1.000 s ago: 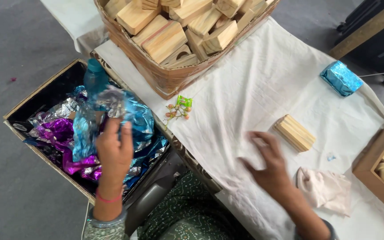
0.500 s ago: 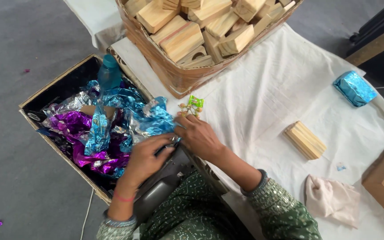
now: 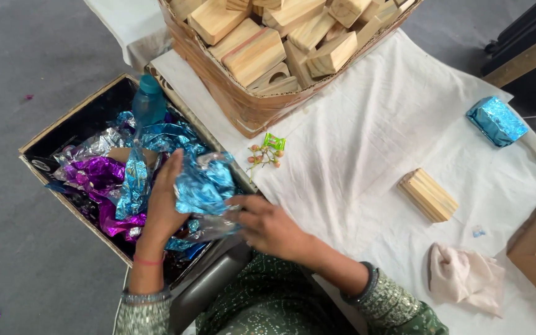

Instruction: Wrapping small wooden boxes or components with decorative blue foil and wiping them clean.

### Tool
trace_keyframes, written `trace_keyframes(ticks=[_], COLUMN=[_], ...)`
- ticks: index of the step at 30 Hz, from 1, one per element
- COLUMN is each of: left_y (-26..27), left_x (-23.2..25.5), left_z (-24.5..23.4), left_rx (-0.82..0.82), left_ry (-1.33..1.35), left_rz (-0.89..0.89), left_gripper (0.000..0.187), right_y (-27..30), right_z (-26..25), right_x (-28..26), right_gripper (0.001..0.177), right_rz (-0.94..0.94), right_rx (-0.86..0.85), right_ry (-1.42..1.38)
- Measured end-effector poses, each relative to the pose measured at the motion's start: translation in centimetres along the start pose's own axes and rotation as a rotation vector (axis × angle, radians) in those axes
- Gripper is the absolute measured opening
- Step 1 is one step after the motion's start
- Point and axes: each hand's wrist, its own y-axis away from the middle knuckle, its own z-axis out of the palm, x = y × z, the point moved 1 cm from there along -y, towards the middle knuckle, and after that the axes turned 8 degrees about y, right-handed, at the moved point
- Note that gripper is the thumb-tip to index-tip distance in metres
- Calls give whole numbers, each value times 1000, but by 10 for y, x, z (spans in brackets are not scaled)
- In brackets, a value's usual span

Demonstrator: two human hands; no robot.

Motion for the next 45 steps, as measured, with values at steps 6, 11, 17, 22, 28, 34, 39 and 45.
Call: trace_keyframes(ticks=[6, 11, 17, 22, 28, 34, 39, 45], left_y=[73, 85, 83, 78, 92, 166, 138, 104], left_x=[-88, -98, -95, -88, -105, -193, -142, -77], left_z=[37, 46, 55, 61, 88, 166, 152, 120], left_rx=[321, 291, 100, -47, -167, -198, -184, -252], left_ry=[733, 1194, 813, 527, 516, 809, 677, 629], left_rz=[-271, -355, -460, -526, -441, -226, -270, -357], left_gripper=[35, 46, 44, 45, 49, 67, 62, 31], right_y=[-21, -69, -79, -86, -82, -92, -121, -146], right_z=[26, 31, 84, 56, 77, 35, 0, -36], right_x=[0, 18, 37, 14, 81, 99, 44, 25], right_gripper=[87, 109, 112, 99, 17, 27, 33, 17], right_rz=[41, 359, 394, 81, 452, 655, 564, 139], right_rx=[-100, -219, -147, 245, 240, 406, 422, 361], right_ry=[41, 48, -221, 216, -253, -685, -234, -594])
